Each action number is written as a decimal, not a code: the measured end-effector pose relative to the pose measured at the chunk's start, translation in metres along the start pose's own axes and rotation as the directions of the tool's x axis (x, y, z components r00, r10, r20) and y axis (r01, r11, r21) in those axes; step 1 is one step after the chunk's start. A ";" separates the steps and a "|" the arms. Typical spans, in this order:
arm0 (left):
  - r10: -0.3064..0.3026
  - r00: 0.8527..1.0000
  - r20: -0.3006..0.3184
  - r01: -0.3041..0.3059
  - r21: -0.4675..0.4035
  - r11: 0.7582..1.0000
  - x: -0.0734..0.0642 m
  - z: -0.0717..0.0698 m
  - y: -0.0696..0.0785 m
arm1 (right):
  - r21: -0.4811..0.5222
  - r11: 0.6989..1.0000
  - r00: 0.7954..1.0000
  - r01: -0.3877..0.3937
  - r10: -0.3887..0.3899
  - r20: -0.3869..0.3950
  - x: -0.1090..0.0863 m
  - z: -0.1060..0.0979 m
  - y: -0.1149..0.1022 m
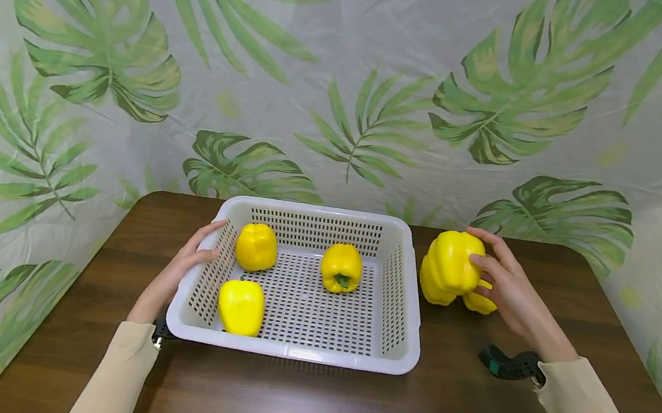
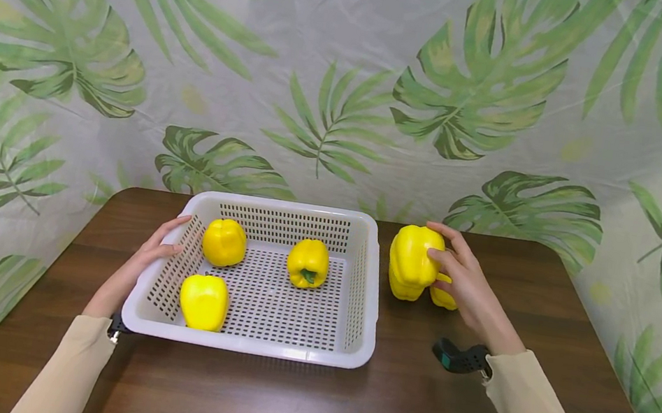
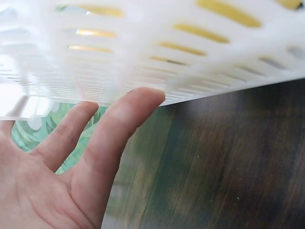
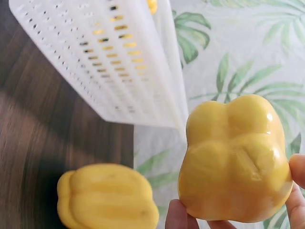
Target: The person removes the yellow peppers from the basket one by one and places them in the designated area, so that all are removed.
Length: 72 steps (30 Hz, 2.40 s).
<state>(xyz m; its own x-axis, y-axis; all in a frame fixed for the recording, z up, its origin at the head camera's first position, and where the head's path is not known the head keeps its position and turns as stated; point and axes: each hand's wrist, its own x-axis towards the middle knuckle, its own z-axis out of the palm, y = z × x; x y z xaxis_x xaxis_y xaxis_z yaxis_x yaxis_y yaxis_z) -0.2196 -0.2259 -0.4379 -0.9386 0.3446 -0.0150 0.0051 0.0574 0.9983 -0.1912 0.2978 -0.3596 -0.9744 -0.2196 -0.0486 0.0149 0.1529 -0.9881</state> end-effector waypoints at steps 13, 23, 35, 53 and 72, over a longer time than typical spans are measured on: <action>0.015 1.000 0.014 -0.015 -0.012 1.000 0.002 -0.001 -0.001 | 0.117 0.991 0.997 0.065 -0.061 -0.035 -0.008 -0.024 0.014; 0.001 1.000 0.007 -0.001 -0.014 1.000 0.001 -0.001 -0.001 | 0.185 0.976 0.991 0.116 -0.102 -0.087 -0.014 -0.043 0.025; 0.004 1.000 0.008 -0.004 -0.018 1.000 0.002 -0.001 -0.001 | 0.175 0.974 0.976 0.142 -0.108 -0.190 -0.019 -0.063 0.039; 0.011 1.000 0.007 -0.011 -0.015 1.000 0.002 0.000 0.000 | 0.218 0.961 0.930 0.172 -0.085 -0.359 -0.030 -0.086 0.057; -0.015 1.000 -0.001 0.015 -0.028 1.000 0.001 -0.001 -0.001 | 0.105 0.991 0.908 0.081 -0.030 -0.419 -0.033 -0.105 0.095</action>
<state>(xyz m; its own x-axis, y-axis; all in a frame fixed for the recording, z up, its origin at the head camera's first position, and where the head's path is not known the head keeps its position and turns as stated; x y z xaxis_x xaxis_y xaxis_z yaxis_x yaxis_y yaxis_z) -0.2203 -0.2265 -0.4393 -0.9391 0.3424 -0.0295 -0.0181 0.0365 0.9992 -0.1812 0.4211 -0.4368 -0.9788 0.1997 0.0462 -0.0406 0.0324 -0.9987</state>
